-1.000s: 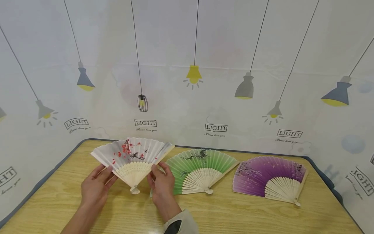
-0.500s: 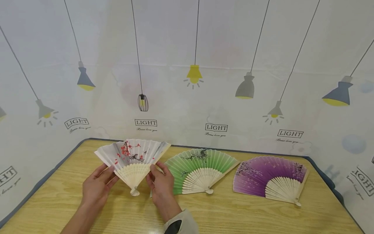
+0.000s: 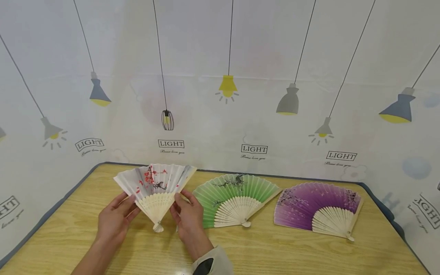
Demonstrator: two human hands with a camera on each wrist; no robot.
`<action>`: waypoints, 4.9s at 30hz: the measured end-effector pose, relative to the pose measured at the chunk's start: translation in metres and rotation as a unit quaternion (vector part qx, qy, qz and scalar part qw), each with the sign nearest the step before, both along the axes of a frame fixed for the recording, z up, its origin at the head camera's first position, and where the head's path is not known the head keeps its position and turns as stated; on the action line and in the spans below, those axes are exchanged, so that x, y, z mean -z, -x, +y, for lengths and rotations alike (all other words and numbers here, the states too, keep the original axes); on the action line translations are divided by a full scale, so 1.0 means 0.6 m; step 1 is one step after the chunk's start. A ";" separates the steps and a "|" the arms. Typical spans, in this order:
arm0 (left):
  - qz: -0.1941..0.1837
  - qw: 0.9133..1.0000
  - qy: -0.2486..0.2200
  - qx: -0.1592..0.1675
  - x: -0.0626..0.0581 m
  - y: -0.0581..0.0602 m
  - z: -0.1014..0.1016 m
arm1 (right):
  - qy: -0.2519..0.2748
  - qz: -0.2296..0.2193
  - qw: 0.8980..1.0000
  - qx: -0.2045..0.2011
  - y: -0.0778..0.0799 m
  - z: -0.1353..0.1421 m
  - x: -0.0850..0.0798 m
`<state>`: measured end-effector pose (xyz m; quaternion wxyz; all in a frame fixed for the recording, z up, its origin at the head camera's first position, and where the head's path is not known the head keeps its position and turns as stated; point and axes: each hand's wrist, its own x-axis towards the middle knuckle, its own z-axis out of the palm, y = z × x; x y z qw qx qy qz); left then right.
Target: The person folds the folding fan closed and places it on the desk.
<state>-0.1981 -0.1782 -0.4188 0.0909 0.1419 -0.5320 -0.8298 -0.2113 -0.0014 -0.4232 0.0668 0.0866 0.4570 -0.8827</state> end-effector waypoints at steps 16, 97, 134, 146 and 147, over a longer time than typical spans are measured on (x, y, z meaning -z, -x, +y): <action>0.005 1.000 -0.003 0.009 0.001 0.001 0.002 | -0.019 0.003 1.000 -0.017 0.002 -0.003 0.001; -0.003 0.996 0.055 0.063 0.009 0.003 0.010 | -0.067 0.027 0.993 -0.094 -0.007 -0.013 0.006; -0.012 0.994 0.073 0.077 0.013 0.002 0.016 | -0.076 0.051 0.989 -0.119 -0.008 -0.015 0.007; -0.011 0.994 0.065 0.082 0.014 0.002 0.019 | -0.085 0.047 0.988 -0.123 -0.014 -0.017 0.004; -0.011 0.994 0.066 0.083 0.014 0.002 0.019 | -0.085 0.048 0.988 -0.123 -0.014 -0.017 0.005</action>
